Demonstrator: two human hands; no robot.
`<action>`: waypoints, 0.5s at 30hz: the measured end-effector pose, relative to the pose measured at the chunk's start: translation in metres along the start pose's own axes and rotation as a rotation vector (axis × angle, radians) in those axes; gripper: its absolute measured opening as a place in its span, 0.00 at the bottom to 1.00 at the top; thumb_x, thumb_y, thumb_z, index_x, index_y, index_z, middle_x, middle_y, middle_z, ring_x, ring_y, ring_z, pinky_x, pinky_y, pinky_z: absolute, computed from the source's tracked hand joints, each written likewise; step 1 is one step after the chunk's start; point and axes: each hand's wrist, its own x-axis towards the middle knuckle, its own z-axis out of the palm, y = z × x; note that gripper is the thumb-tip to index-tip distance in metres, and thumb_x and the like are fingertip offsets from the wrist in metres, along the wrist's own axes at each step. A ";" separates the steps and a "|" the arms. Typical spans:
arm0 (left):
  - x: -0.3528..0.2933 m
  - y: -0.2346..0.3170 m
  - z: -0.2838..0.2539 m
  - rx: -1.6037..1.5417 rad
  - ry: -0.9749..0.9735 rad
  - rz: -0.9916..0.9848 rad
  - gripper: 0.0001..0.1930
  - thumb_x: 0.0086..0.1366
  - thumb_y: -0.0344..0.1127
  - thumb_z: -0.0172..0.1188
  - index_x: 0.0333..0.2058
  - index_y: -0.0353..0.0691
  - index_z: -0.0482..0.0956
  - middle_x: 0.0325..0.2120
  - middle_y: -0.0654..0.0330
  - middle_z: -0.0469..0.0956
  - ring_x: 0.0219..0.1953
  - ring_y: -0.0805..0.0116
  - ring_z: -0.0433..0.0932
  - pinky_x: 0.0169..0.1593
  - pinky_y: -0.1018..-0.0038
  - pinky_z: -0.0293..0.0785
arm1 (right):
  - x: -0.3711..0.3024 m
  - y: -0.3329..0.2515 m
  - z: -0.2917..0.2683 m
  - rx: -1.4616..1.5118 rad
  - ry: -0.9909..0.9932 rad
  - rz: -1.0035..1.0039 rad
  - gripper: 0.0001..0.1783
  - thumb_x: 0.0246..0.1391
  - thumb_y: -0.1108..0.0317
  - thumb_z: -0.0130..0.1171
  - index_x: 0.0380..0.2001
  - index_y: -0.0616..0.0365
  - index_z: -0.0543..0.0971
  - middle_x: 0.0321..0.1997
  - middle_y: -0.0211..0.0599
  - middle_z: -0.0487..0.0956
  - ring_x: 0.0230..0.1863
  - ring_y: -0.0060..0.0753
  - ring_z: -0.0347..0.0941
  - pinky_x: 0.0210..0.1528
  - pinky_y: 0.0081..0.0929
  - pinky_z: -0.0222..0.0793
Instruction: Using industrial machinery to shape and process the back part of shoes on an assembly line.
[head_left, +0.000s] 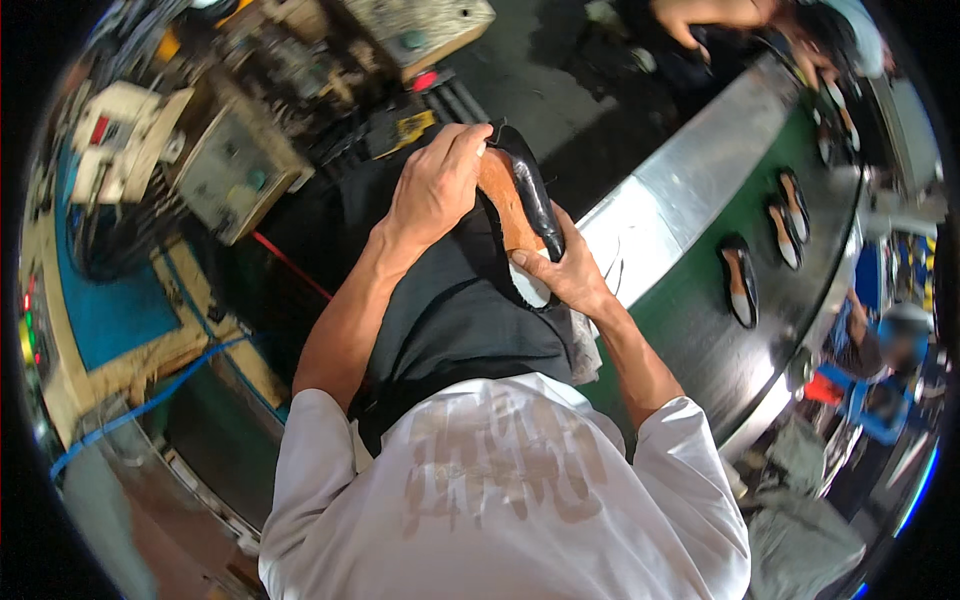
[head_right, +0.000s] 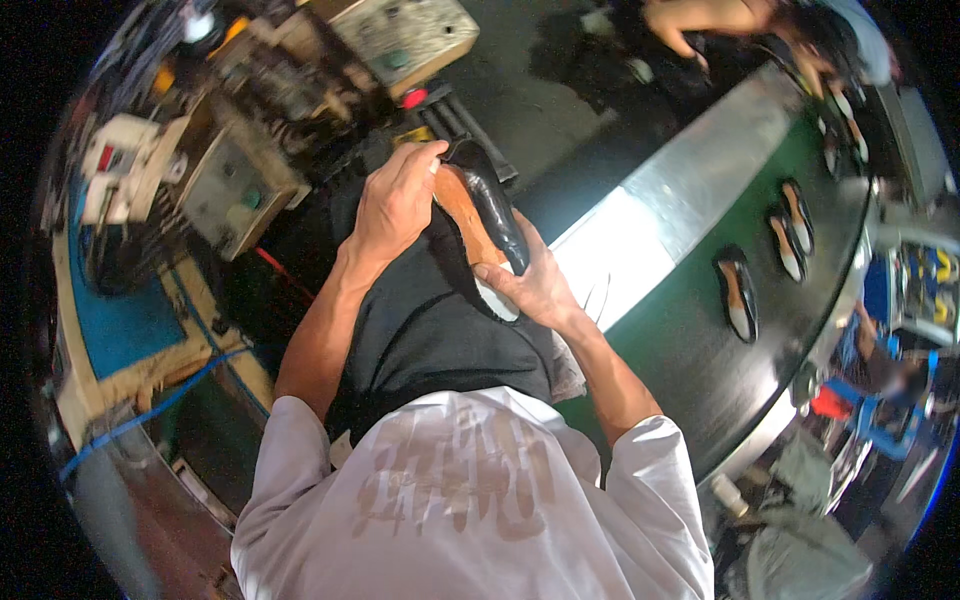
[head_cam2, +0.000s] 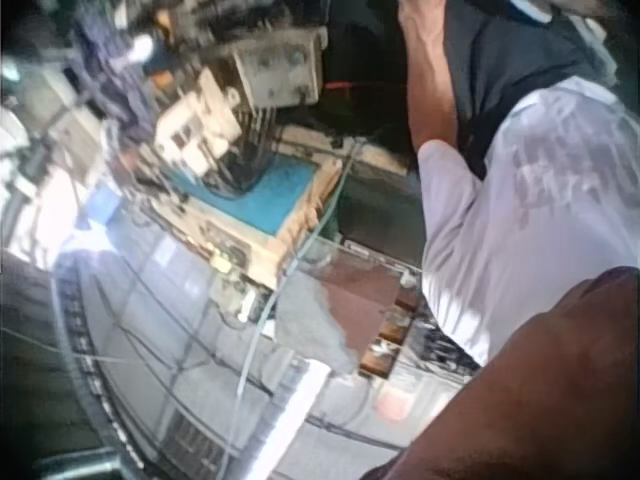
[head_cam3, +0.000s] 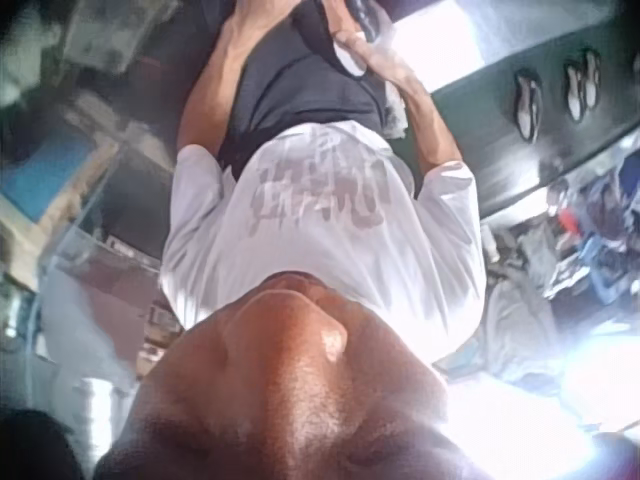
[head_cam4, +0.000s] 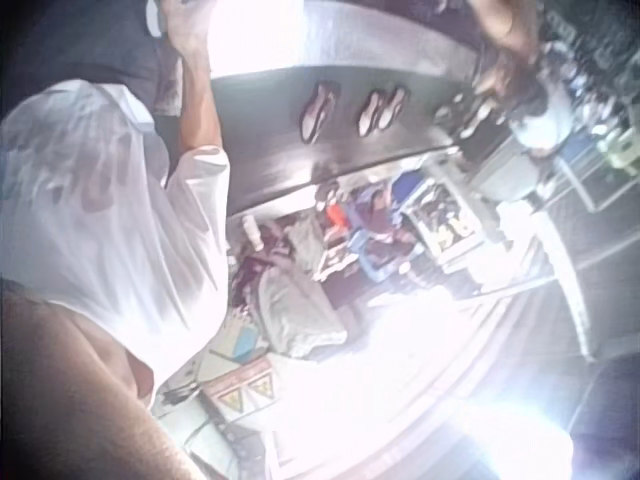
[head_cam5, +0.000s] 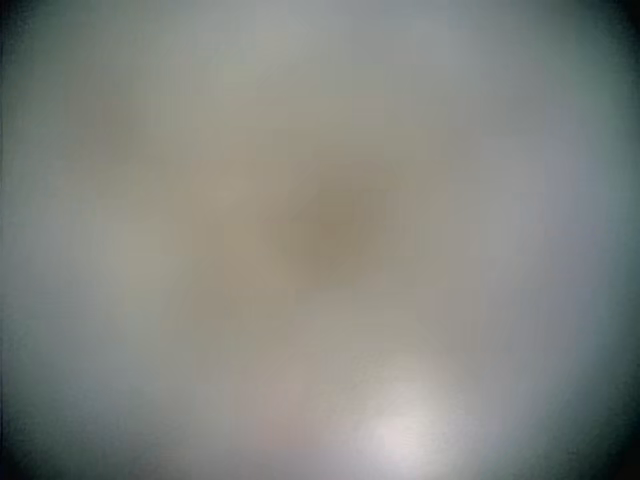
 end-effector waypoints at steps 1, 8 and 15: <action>-0.010 -0.005 -0.014 0.033 0.071 0.014 0.15 0.74 0.22 0.59 0.57 0.31 0.80 0.46 0.43 0.83 0.48 0.42 0.84 0.51 0.57 0.83 | 0.008 -0.004 0.009 -0.004 -0.041 -0.009 0.65 0.53 0.43 0.80 0.78 0.72 0.57 0.72 0.63 0.74 0.76 0.53 0.68 0.79 0.43 0.61; -0.061 0.014 -0.104 0.150 0.101 0.035 0.19 0.70 0.19 0.61 0.59 0.31 0.81 0.53 0.45 0.84 0.52 0.42 0.86 0.53 0.58 0.85 | 0.033 -0.037 0.044 -0.228 -0.198 -0.261 0.67 0.54 0.56 0.80 0.83 0.63 0.46 0.70 0.73 0.74 0.73 0.65 0.73 0.73 0.48 0.71; -0.107 0.029 -0.107 -0.013 0.092 0.149 0.30 0.67 0.26 0.69 0.67 0.31 0.73 0.67 0.38 0.73 0.68 0.40 0.76 0.70 0.52 0.76 | 0.034 -0.009 0.069 -0.303 -0.083 -0.411 0.72 0.49 0.66 0.83 0.84 0.60 0.41 0.77 0.65 0.68 0.76 0.59 0.70 0.76 0.44 0.68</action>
